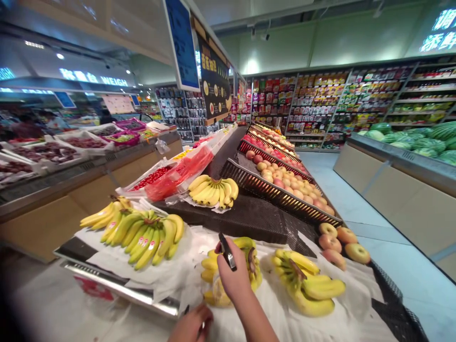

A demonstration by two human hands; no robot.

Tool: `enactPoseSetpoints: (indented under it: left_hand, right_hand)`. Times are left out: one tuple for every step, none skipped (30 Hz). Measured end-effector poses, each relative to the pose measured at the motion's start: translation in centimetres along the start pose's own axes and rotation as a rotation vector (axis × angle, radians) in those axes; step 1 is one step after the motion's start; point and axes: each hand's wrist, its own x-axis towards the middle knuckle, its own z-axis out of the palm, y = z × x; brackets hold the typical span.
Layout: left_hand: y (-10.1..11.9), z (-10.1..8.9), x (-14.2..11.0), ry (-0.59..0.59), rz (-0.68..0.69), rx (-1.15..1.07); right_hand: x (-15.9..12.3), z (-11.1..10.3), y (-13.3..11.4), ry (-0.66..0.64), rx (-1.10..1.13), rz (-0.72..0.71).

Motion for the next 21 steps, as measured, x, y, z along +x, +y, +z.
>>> enactPoseSetpoints:
  left_hand:
    - [-0.2, -0.4, 0.1, -0.017, 0.021, 0.006]
    - [-0.3, -0.8, 0.2, -0.031, 0.043, 0.008]
    - [-0.4, -1.2, 0.3, -0.041, 0.063, 0.008]
    - [-0.6, -1.4, 0.4, -0.044, 0.080, 0.006]
    - [-0.6, -1.7, 0.5, -0.045, 0.095, 0.003]
    - [-0.7, -1.8, 0.6, -0.045, 0.107, 0.000]
    - [-0.8, -2.0, 0.7, -0.049, 0.116, -0.002]
    - [-0.9, -2.1, 0.8, -0.053, 0.118, -0.003]
    - [-0.9, -2.2, 1.0, -0.058, 0.114, -0.002]
    - [-0.8, -2.3, 1.1, -0.062, 0.105, -0.002]
    - [-0.7, -2.4, 1.2, -0.069, 0.096, -0.002]
    - [-0.5, -2.4, 1.3, -0.073, 0.090, -0.002]
    - [-0.3, -2.4, 1.3, -0.074, 0.092, -0.001]
    - [-0.1, -2.3, 1.4, -0.075, 0.098, 0.002]
    - [0.3, -2.1, 1.4, -0.076, 0.105, 0.004]
    - [0.6, -1.9, 1.5, -0.073, 0.113, 0.007]
    - [1.0, -1.5, 1.6, -0.070, 0.118, 0.010]
    - [1.3, -1.1, 1.7, -0.068, 0.121, 0.012]
    - [1.7, -0.6, 2.0, -0.071, 0.126, 0.014]
    - [2.1, 0.0, 2.2, -0.077, 0.137, 0.015]
    - [2.6, 0.7, 2.6, -0.084, 0.154, 0.019]
  right_hand:
    - [0.3, 0.7, -0.1, 0.012, 0.001, 0.001]
    - [0.6, 1.3, -0.2, 0.027, 0.000, 0.006]
    - [0.8, 1.8, -0.2, 0.045, -0.002, 0.013]
    - [1.0, 2.2, -0.2, 0.071, -0.003, 0.015]
    - [1.2, 2.5, -0.2, 0.104, -0.006, 0.013]
    - [1.3, 2.6, -0.2, 0.140, -0.009, 0.008]
    - [1.4, 2.7, -0.2, 0.171, -0.013, 0.000]
    - [1.5, 2.6, -0.3, 0.194, -0.018, -0.004]
    - [1.5, 2.5, -0.3, 0.206, -0.024, 0.004]
    - [1.6, 2.3, -0.4, 0.207, -0.029, 0.021]
    - [1.6, 2.1, -0.4, 0.199, -0.030, 0.041]
    - [1.6, 1.8, -0.4, 0.181, -0.024, 0.053]
    - [1.5, 1.6, -0.5, 0.158, -0.013, 0.057]
    - [1.5, 1.3, -0.5, 0.133, 0.001, 0.053]
    - [1.4, 0.9, -0.6, 0.114, 0.010, 0.044]
    - [1.2, 0.5, -0.6, 0.106, 0.010, 0.035]
    - [0.9, -0.1, -0.7, 0.115, 0.002, 0.026]
    - [0.5, -0.8, -0.7, 0.138, -0.013, 0.018]
    - [0.0, -1.6, -0.7, 0.165, -0.032, 0.011]
    - [-0.7, -2.7, -0.6, 0.188, -0.049, 0.004]
    - [-1.6, -4.1, -0.4, 0.212, -0.064, 0.000]
